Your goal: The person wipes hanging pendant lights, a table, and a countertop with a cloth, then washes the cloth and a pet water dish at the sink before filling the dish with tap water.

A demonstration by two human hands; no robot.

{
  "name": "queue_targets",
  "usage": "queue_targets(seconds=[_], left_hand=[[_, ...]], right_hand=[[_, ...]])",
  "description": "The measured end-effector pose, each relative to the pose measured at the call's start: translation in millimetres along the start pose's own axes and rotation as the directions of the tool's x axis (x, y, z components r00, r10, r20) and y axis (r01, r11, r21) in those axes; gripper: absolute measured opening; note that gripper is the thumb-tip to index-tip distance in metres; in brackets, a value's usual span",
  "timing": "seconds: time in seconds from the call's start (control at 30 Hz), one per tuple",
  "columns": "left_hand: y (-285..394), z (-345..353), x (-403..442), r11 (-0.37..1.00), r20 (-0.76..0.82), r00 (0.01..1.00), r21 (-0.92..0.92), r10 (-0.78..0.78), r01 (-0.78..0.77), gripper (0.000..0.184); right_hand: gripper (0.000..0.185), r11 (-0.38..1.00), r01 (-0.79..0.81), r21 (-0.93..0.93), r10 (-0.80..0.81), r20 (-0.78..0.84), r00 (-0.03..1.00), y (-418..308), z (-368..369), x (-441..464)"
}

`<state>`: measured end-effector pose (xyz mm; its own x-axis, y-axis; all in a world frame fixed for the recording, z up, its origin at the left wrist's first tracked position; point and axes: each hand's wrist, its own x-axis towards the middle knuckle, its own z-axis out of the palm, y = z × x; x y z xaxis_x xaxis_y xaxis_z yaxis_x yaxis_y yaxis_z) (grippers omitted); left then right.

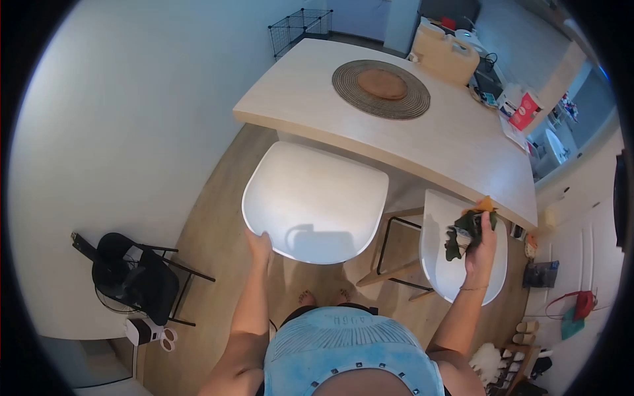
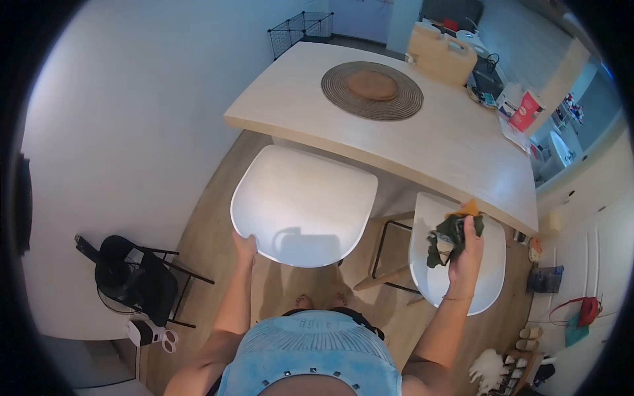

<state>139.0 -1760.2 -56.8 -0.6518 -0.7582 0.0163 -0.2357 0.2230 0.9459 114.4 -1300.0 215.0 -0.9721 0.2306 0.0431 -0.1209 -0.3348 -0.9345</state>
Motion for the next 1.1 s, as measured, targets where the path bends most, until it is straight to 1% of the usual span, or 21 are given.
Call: queue_targets(seconds=[0.07,0.1,0.13,0.2,0.27,0.33,0.4,0.53,0.6,0.63,0.7,0.73,0.77,0.83,0.9,0.93,0.97,1.0,1.03,1.07,1.1], left_hand=[[-6.6,-6.9,13.4,0.999,0.021,1.0,-0.032,-0.021,0.021,0.037],[-8.2,-7.8,16.8,0.996,0.05,0.998,-0.075,-0.044,0.047,0.034],[-1.3,-12.0,15.0,0.996,0.055,0.997,-0.07,-0.056,0.06,0.034],[13.3,-30.1,17.4,0.99,-0.045,0.99,0.05,-0.133,0.135,0.03],[15.1,-49.1,25.6,0.972,-0.055,0.971,-0.005,-0.234,0.234,0.028],[-19.8,-74.8,48.5,0.988,-0.039,0.988,0.041,-0.148,0.149,0.028],[-12.1,-101.0,48.1,0.969,-0.03,0.972,-0.095,-0.233,0.23,0.03],[-36.6,-163.5,65.0,0.962,-0.057,0.961,-0.055,-0.272,0.269,0.032],[-37.4,-194.7,69.3,0.962,-0.06,0.971,0.137,-0.23,0.236,0.035],[-46.1,-209.2,79.0,0.963,-0.069,0.971,0.134,-0.228,0.235,0.035],[-65.5,-232.7,89.5,0.934,-0.158,0.957,0.229,-0.242,0.274,0.036],[-71.8,-238.6,89.2,0.973,-0.203,0.959,0.075,-0.2,0.218,0.028],[-78.7,-246.4,90.7,0.97,-0.214,0.954,0.074,-0.211,0.231,0.028],[-73.3,-257.1,98.5,0.935,-0.244,0.944,0.22,-0.222,0.277,0.029],[-74.8,-262.5,106.8,0.933,-0.247,0.938,0.203,-0.245,0.297,0.029],[-73.1,-265.0,111.5,0.934,-0.241,0.937,0.191,-0.254,0.302,0.029],[-70.9,-266.1,116.5,0.932,-0.246,0.934,0.188,-0.259,0.308,0.029],[-66.4,-266.3,114.2,0.896,-0.25,0.934,0.301,-0.257,0.327,0.03],[-56.1,-264.4,112.1,0.847,-0.253,0.934,0.41,-0.251,0.338,0.032],[-45.6,-256.9,112.0,0.845,-0.262,0.932,0.411,-0.251,0.343,0.032],[-30.2,-242.5,108.6,0.701,-0.376,0.917,0.618,-0.133,0.355,0.037]], right_hand=[[0.041,0.997,-0.066,-0.035,0.067,0.018,0.998,13.2,-0.7,7.0],[0.041,0.997,-0.073,-0.038,0.074,0.015,0.997,13.8,-1.9,9.3],[0.04,0.994,-0.056,-0.091,0.057,0.007,0.998,13.2,-4.2,11.7],[0.038,0.984,-0.043,-0.176,0.046,0.014,0.999,11.0,-11.1,13.4],[0.038,0.979,-0.055,-0.197,0.055,-0.005,0.998,8.3,-19.6,11.3],[0.038,0.975,-0.063,-0.212,0.059,-0.025,0.998,10.3,-31.9,10.3],[0.038,0.964,-0.111,-0.24,0.095,-0.078,0.992,14.6,-47.4,10.8],[0.038,0.955,-0.194,-0.223,0.179,-0.087,0.98,24.6,-65.0,12.0],[0.038,0.944,-0.216,-0.25,0.197,-0.099,0.975,29.8,-59.4,16.3],[0.038,0.945,-0.214,-0.247,0.198,-0.09,0.976,34.2,-52.3,21.6],[0.037,0.93,-0.233,-0.284,0.228,-0.054,0.972,44.4,-32.6,29.3],[0.037,0.927,-0.237,-0.291,0.235,-0.042,0.971,49.9,-21.4,35.4],[0.035,0.919,-0.243,-0.311,0.257,0.006,0.966,56.4,-7.8,41.3],[0.033,0.909,-0.251,-0.333,0.286,0.059,0.957,73.8,21.8,56.2],[0.033,0.893,-0.192,-0.408,0.273,0.149,0.951,92.9,51.8,75.5],[0.033,0.888,-0.196,-0.416,0.28,0.151,0.948,98.1,67.0,83.6],[0.034,0.88,-0.167,-0.445,0.284,0.212,0.935,103.2,83.0,93.3],[0.036,0.87,-0.138,-0.474,0.295,0.274,0.915,108.1,96.7,101.1],[0.036,0.868,-0.141,-0.476,0.302,0.282,0.91,112.5,110.3,107.7],[0.039,0.87,-0.105,-0.481,0.292,0.333,0.896,116.4,123.4,115.1],[0.042,0.873,-0.072,-0.483,0.283,0.382,0.88,120.2,133.3,121.3]])
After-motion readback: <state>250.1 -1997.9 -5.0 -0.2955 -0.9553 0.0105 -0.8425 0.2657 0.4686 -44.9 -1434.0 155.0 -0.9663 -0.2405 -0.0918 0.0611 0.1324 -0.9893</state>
